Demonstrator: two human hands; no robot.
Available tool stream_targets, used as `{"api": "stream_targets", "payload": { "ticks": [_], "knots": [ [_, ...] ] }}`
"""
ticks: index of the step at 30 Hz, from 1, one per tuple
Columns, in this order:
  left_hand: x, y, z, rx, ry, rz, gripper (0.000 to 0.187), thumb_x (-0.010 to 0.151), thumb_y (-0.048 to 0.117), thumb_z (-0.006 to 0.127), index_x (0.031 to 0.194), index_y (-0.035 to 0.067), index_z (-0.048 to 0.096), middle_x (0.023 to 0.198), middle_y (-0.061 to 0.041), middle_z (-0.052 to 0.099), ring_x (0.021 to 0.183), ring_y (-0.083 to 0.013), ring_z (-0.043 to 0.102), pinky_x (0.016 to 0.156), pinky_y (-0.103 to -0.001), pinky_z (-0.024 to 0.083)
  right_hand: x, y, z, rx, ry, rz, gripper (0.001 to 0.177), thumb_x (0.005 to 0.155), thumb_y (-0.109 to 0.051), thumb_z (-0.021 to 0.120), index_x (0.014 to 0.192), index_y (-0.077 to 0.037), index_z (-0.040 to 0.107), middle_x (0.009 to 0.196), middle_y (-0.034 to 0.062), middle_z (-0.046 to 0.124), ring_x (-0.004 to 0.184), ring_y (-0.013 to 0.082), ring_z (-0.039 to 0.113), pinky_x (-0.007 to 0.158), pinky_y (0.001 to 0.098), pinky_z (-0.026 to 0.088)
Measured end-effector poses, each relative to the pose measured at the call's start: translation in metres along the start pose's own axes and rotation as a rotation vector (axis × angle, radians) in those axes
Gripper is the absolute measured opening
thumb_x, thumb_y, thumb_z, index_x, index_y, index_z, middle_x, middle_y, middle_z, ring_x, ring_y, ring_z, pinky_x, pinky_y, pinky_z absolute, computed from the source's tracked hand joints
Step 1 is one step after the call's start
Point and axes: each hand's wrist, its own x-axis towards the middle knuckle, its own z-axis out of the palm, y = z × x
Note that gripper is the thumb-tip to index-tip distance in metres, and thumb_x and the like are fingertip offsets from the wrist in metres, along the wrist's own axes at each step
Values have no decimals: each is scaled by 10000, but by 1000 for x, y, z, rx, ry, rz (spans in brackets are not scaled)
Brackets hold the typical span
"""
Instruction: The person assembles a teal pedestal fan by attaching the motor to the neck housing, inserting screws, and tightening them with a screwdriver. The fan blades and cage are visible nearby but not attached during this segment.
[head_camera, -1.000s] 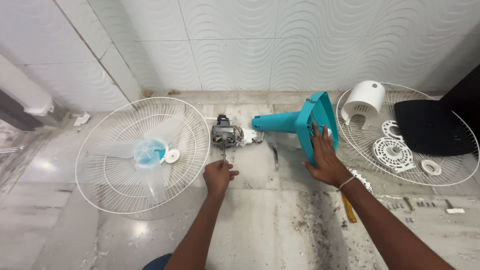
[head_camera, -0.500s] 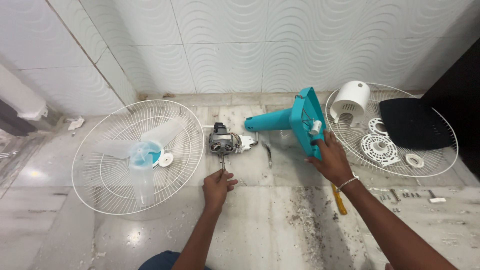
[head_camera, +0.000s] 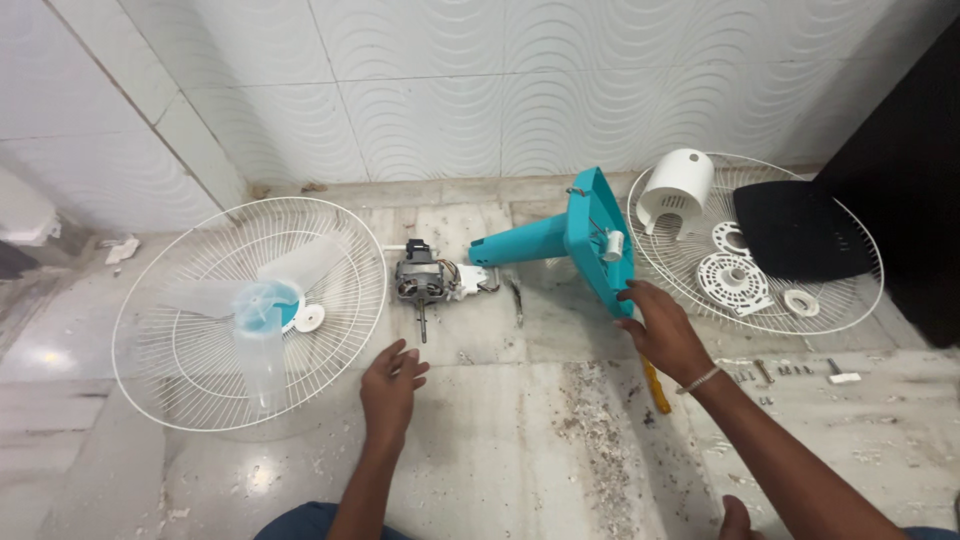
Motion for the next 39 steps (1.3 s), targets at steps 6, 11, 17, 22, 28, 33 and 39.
{"api": "stream_targets", "payload": {
  "ticks": [6,11,17,22,28,33,39],
  "knots": [
    [-3,7,0,47,12,105,462,964,182,638,1375,-22,580,1190,-171,721,964,-231,755,765,-331,629,-29,-6,-53,91,37,152,436,894,-224,743,1277,-44,636,1410,187,608,1317,360,568,1075,460,456],
    [-10,10,11,207,4,223,419,959,171,657,1355,38,624,1188,-137,750,963,-224,762,782,-335,613,-45,-7,-73,127,83,261,453,910,-258,730,1301,-54,630,1397,151,642,1315,316,600,1086,441,473],
    [-15,19,52,160,-71,344,394,962,140,656,1345,50,634,1210,-126,754,1006,-209,752,804,-325,610,-36,-13,-60,216,100,316,435,912,-259,734,1295,-68,654,1355,123,682,1279,283,636,1072,429,487],
    [-6,48,113,77,-200,372,483,943,160,687,1399,48,574,1274,-149,704,1049,-228,728,805,-322,618,-31,-16,-45,285,67,283,441,918,-255,717,1314,-76,644,1326,112,697,1269,267,649,1075,416,498],
    [-4,77,194,377,-289,431,825,842,454,811,1440,13,454,1209,-229,690,1018,-330,740,822,-425,589,-34,-13,-34,299,-16,306,429,923,-227,712,1320,-83,631,1351,129,674,1267,277,639,1072,410,505],
    [-4,90,235,326,-262,447,741,834,512,764,1330,10,538,1033,-199,751,929,-360,765,806,-456,592,-36,-12,-33,334,0,293,441,911,-195,705,1326,-75,621,1351,141,662,1257,283,646,1052,393,533],
    [13,114,239,412,-172,415,570,841,475,726,1164,13,641,960,-200,780,897,-370,764,802,-471,582,-28,-9,-41,318,30,305,447,907,-214,717,1325,-82,627,1351,142,679,1269,288,643,1049,407,511]
  ]
}}
